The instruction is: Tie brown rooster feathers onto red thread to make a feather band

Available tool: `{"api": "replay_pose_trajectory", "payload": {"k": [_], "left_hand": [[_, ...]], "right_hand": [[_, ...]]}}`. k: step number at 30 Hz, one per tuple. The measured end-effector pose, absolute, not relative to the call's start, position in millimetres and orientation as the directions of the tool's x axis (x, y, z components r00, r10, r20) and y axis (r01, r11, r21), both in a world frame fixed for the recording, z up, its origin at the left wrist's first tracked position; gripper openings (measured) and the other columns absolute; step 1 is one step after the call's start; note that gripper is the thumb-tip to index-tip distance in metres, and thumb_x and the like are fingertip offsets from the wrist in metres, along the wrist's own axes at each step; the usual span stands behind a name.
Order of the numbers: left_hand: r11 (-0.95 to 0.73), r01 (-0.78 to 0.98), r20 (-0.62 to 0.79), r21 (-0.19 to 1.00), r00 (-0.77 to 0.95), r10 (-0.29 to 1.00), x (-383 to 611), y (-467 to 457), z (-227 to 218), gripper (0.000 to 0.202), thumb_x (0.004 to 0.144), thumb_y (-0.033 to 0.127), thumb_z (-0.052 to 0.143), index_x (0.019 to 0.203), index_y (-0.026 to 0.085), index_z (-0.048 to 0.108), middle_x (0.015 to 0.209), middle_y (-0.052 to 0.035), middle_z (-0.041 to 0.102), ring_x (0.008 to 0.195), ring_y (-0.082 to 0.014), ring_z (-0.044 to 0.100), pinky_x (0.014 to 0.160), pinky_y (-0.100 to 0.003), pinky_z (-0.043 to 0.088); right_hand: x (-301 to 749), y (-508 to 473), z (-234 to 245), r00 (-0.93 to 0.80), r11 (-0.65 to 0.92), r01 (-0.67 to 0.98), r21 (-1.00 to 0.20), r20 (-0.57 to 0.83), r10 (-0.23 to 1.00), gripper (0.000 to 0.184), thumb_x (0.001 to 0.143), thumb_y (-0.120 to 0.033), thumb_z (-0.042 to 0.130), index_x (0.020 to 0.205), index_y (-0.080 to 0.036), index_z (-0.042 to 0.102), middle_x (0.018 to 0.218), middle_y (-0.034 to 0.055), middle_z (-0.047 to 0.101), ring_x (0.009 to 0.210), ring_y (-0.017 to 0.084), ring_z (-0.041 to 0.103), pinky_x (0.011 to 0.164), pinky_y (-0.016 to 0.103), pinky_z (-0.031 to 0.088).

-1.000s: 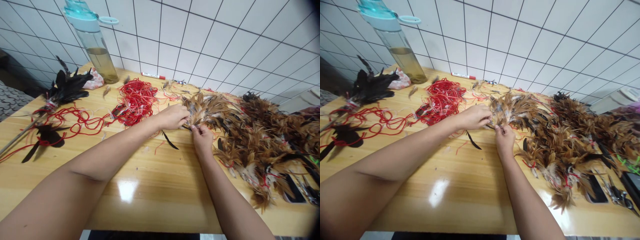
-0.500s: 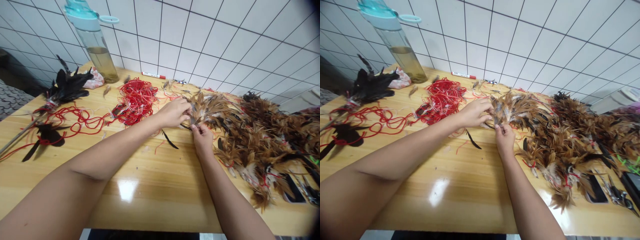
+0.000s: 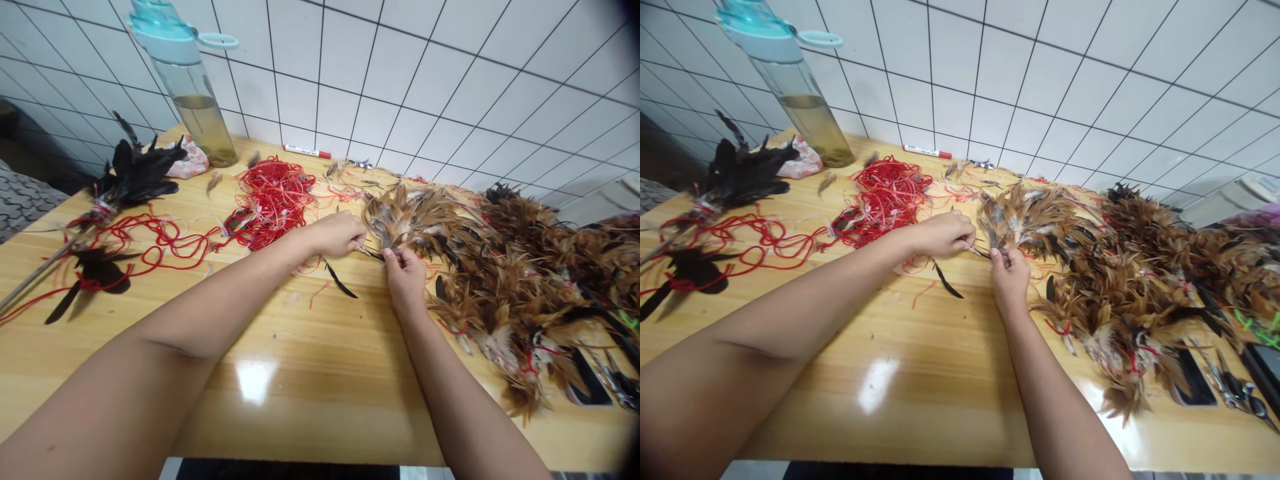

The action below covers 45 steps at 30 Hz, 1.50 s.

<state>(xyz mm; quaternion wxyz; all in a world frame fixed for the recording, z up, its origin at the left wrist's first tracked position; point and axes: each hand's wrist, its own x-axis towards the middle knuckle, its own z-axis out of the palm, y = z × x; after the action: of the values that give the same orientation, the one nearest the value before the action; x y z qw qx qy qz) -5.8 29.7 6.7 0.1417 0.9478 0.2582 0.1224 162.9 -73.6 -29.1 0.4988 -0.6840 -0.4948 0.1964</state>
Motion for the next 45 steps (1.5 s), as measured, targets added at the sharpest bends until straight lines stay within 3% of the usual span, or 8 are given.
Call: {"api": "replay_pose_trajectory", "payload": {"k": [6,9,26,36,41,43,45], "left_hand": [[-0.758,0.452,0.185,0.470,0.789,0.585,-8.1,24.6,20.7,0.015,0.083,0.020,0.049,0.091,0.016,0.061,0.086,-0.0042,0.068,0.076,-0.0147,0.056,0.069,-0.025,0.038],[-0.769,0.405,0.187,0.495,0.814,0.550,-6.7,21.7,22.5,0.016,0.083,0.019,0.050,0.094,0.017,0.061,0.086,-0.0023,0.069,0.073,-0.0127,0.057,0.067,-0.023,0.038],[-0.864,0.349,0.380,0.364,0.791,0.480,5.7,13.1,19.6,0.016,0.086,0.018,0.049,0.086,0.015,0.065,0.085,-0.0062,0.069,0.079,-0.0158,0.060,0.073,-0.027,0.041],[-0.878,0.275,0.446,0.392,0.778,0.442,10.8,10.3,15.4,0.013,0.085,0.016,0.049,0.085,0.017,0.062,0.085,-0.0056,0.066,0.083,-0.0168,0.058,0.080,-0.028,0.043],[-0.824,0.389,0.643,0.413,0.516,0.566,4.3,18.4,20.7,0.018,0.083,0.014,0.049,0.095,0.016,0.062,0.102,-0.0095,0.064,0.103,-0.0211,0.055,0.092,-0.035,0.041],[-0.744,0.486,0.604,0.459,0.443,0.662,-2.1,25.2,22.2,0.018,0.081,0.014,0.050,0.093,0.015,0.063,0.100,-0.0090,0.065,0.100,-0.0209,0.057,0.091,-0.034,0.042],[-0.642,0.587,0.437,0.493,0.471,0.766,-9.4,31.5,23.7,0.015,0.080,0.015,0.051,0.087,0.015,0.065,0.090,-0.0070,0.067,0.089,-0.0192,0.059,0.083,-0.031,0.043]], "right_hand": [[164.4,-72.5,-32.5,0.432,-0.016,0.482,-0.876,0.222,0.874,0.027,0.075,-0.045,0.057,0.065,-0.019,0.055,0.054,-0.0042,0.044,0.053,0.011,0.036,0.053,0.027,0.030],[164.2,-72.7,-31.4,0.420,-0.003,0.502,-0.865,0.241,0.875,0.028,0.075,-0.045,0.057,0.064,-0.019,0.053,0.054,-0.0049,0.042,0.052,0.011,0.035,0.053,0.026,0.029],[166.3,-72.4,-31.1,0.347,0.034,0.608,-0.793,0.305,0.887,0.030,0.075,-0.043,0.058,0.057,-0.020,0.049,0.056,-0.0038,0.040,0.057,0.012,0.037,0.058,0.027,0.031],[167.0,-72.7,-32.8,0.327,0.068,0.564,-0.823,0.298,0.897,0.030,0.074,-0.044,0.061,0.059,-0.020,0.051,0.057,-0.0039,0.041,0.058,0.012,0.037,0.058,0.027,0.030],[165.3,-71.8,-31.0,0.380,0.025,0.471,-0.882,0.228,0.896,0.030,0.071,-0.047,0.060,0.058,-0.020,0.051,0.055,-0.0045,0.041,0.055,0.011,0.035,0.055,0.027,0.028],[164.1,-71.0,-30.7,0.425,0.008,0.369,-0.929,0.177,0.888,0.030,0.069,-0.048,0.061,0.061,-0.020,0.053,0.055,-0.0043,0.044,0.054,0.011,0.036,0.055,0.027,0.029],[163.1,-70.5,-30.3,0.460,0.011,0.275,-0.961,0.141,0.877,0.029,0.067,-0.048,0.063,0.063,-0.020,0.055,0.057,-0.0035,0.049,0.056,0.012,0.040,0.057,0.027,0.032]]}}
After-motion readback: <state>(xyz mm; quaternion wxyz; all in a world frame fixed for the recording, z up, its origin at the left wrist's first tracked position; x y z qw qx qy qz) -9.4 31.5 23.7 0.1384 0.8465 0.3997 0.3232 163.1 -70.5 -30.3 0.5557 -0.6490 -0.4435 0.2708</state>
